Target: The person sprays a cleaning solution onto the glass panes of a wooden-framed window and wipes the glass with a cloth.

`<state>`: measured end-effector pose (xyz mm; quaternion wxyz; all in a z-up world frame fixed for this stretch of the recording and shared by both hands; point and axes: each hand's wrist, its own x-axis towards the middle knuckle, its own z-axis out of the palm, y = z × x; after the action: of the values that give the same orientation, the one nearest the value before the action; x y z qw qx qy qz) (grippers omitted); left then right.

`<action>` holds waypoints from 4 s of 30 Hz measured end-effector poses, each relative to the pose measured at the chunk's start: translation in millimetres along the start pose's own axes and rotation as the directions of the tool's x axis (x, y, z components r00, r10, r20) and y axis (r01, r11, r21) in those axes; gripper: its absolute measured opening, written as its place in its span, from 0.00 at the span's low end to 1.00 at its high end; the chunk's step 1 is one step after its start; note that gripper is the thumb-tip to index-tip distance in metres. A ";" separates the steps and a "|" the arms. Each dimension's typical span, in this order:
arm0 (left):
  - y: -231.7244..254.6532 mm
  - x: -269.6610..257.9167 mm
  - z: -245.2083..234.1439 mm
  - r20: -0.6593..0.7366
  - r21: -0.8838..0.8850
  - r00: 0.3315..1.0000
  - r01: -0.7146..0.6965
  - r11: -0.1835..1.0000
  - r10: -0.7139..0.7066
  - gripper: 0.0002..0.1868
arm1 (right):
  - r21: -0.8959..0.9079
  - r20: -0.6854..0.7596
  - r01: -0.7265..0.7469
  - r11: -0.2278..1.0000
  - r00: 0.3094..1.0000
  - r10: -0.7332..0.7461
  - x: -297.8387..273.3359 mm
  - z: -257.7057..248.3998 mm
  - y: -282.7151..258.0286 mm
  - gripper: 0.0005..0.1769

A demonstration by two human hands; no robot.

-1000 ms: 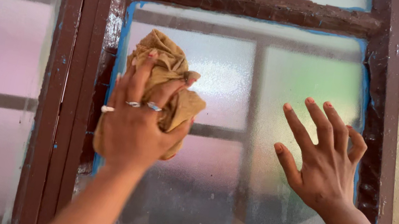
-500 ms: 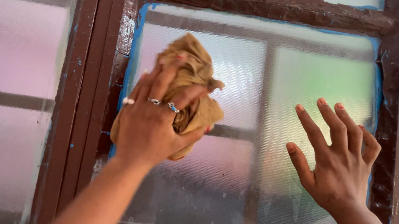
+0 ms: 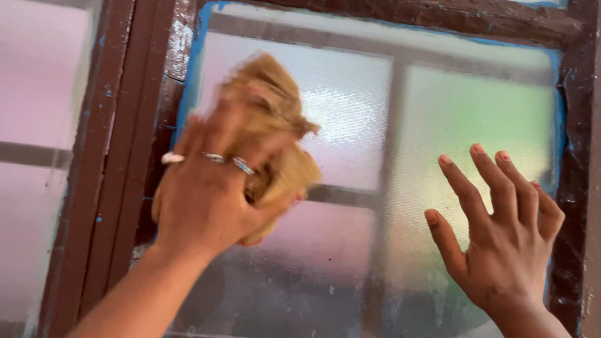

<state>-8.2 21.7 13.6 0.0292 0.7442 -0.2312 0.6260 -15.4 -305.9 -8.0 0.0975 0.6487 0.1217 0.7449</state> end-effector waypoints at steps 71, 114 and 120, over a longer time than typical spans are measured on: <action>21.6 -10.6 16.9 -0.248 0.160 0.969 0.041 0.986 0.000 0.30 | -0.120 0.021 -0.374 0.920 0.925 0.379 20.0 13.8 -8.1 0.34; -27.4 7.2 -7.0 -0.171 0.314 0.985 0.061 0.948 -0.007 0.40 | -0.042 0.105 -0.144 0.989 0.983 0.148 43.7 24.2 -49.8 0.34; -28.9 6.5 -5.3 -0.227 0.248 0.974 0.034 0.968 0.024 0.40 | -0.045 0.060 -0.387 0.921 0.919 0.389 37.7 33.0 -79.0 0.32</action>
<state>-1.4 47.2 27.9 -0.0372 0.6656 -0.1435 0.7314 11.0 -217.5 7.5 -0.0374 0.6831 -0.0243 0.7290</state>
